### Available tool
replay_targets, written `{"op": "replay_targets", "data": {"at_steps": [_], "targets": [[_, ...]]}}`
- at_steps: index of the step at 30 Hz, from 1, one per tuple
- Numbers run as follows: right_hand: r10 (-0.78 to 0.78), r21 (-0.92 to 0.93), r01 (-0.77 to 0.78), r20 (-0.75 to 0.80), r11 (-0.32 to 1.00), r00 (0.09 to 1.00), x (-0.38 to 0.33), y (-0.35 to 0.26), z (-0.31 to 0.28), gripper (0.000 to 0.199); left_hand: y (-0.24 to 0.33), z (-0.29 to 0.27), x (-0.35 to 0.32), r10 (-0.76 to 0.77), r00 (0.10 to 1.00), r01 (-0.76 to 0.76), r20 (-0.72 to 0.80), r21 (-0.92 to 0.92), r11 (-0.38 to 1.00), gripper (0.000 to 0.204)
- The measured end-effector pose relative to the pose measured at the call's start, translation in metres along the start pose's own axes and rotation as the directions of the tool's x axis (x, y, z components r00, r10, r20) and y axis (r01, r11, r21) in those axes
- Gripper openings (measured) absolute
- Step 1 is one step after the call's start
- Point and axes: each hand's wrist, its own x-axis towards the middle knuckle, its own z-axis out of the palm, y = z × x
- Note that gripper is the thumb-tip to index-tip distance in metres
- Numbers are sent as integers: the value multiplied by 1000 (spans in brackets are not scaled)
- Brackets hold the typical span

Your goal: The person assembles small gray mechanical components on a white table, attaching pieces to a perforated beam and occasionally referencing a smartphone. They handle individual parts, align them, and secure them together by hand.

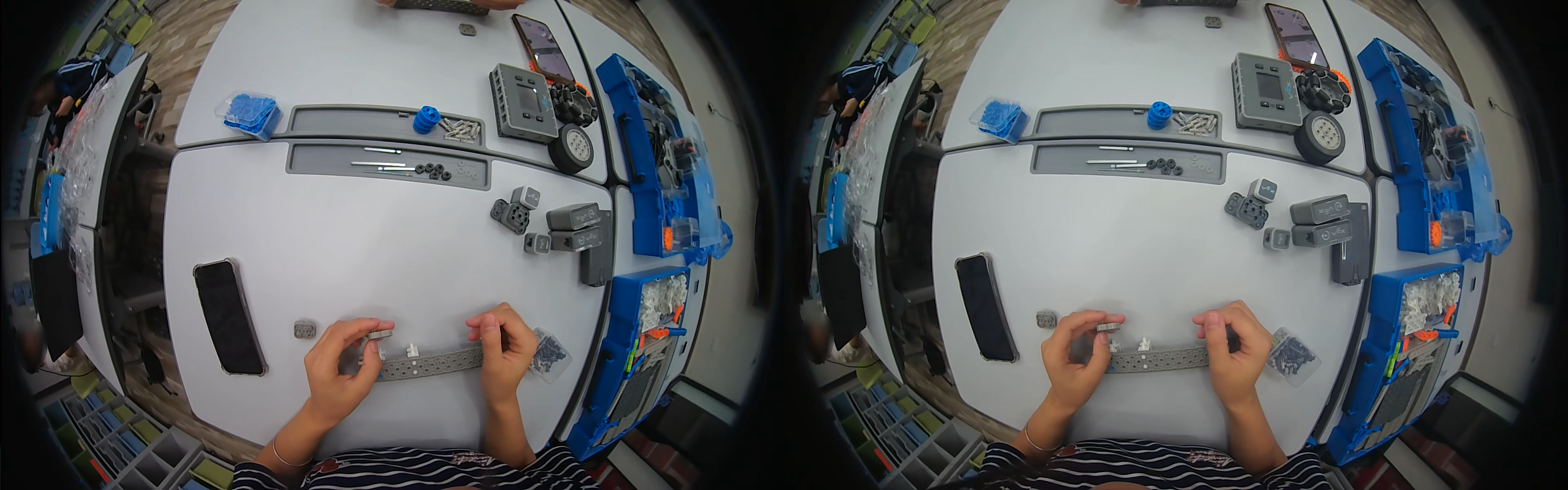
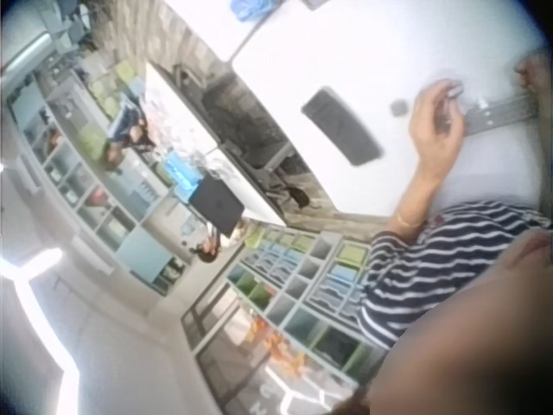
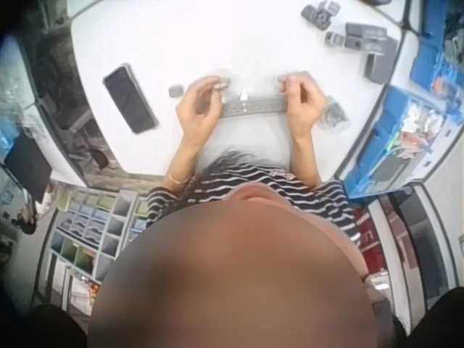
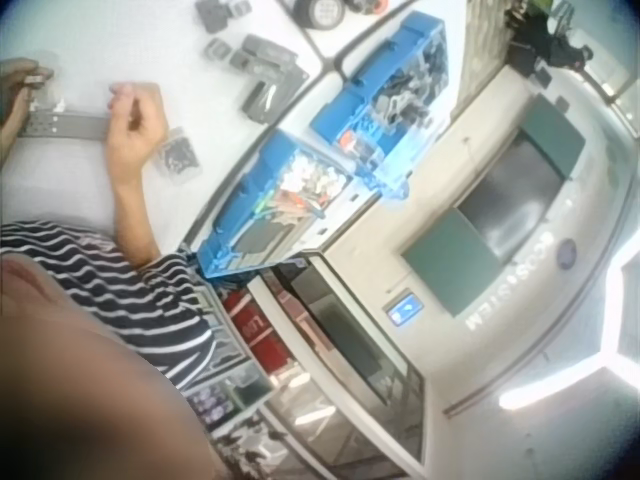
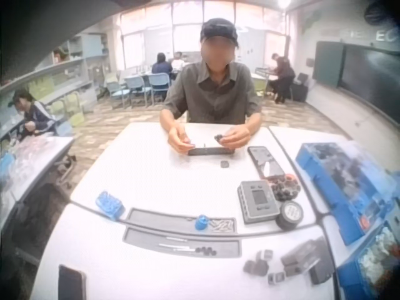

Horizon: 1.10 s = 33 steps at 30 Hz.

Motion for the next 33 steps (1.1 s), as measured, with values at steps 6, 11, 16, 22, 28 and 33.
{"op": "replay_targets", "data": {"at_steps": [6,11,16,22,28,33], "targets": [[-43,-45,45,50,998,998,0,2,-1,25,-4,-1,-4,-62,998,62,3,-25,998,27],[-46,-63,50,57,997,997,0,4,-2,26,-8,1,-4,-4,1000,4,-11,-15,1000,27],[-45,-68,49,59,996,997,0,4,-2,26,-7,1,-4,-7,1000,7,-15,-5,1000,27],[-38,-52,40,44,998,998,0,4,-1,23,-7,1,-4,-11,1000,11,-10,3,1000,27],[-24,-35,25,23,999,999,0,4,-1,17,-8,-1,-4,15,1000,-15,7,39,999,27],[-15,-32,16,22,999,1000,1,3,0,17,-7,-1,-4,-18,1000,19,-15,15,1000,27]]}}
